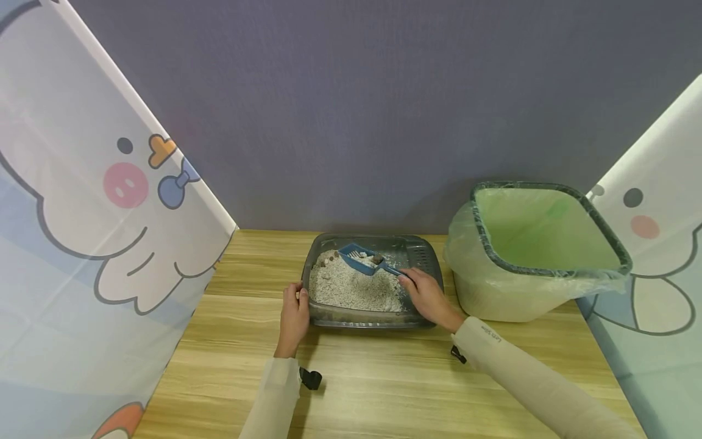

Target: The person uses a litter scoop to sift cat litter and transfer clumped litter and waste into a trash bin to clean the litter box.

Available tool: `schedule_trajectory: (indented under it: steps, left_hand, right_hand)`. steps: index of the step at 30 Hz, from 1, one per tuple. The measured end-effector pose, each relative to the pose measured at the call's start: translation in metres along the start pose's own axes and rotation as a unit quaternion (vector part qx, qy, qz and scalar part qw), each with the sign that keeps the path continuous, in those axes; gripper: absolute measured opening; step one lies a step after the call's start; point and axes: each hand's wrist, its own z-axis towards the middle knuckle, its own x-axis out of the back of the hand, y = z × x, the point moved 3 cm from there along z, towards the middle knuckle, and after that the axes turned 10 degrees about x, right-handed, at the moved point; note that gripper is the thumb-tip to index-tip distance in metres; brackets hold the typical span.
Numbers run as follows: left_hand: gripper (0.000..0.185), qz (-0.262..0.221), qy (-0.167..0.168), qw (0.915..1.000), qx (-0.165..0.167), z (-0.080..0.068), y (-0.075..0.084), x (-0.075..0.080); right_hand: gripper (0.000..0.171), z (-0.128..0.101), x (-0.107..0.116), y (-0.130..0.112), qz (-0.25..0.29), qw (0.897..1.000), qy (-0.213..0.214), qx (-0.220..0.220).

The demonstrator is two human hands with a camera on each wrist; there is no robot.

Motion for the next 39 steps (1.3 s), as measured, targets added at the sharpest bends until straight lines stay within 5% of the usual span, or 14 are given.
schedule_trajectory:
  steps: [7, 25, 39]
  left_hand:
    - [0.038, 0.000, 0.005, 1.0000, -0.002, 0.000, 0.001, 0.000]
    - [0.036, -0.011, 0.012, 0.9997, -0.019, -0.001, 0.002, 0.001]
    - [0.038, -0.010, 0.002, 0.9999, -0.011, -0.001, 0.000, 0.001]
  right_hand:
    - [0.037, 0.003, 0.006, 0.002, -0.004, 1.000, -0.004, 0.008]
    - [0.036, 0.002, 0.015, -0.001, -0.028, 0.995, 0.076, 0.054]
    - [0.039, 0.003, 0.018, -0.003, -0.020, 1.000, 0.007, 0.022]
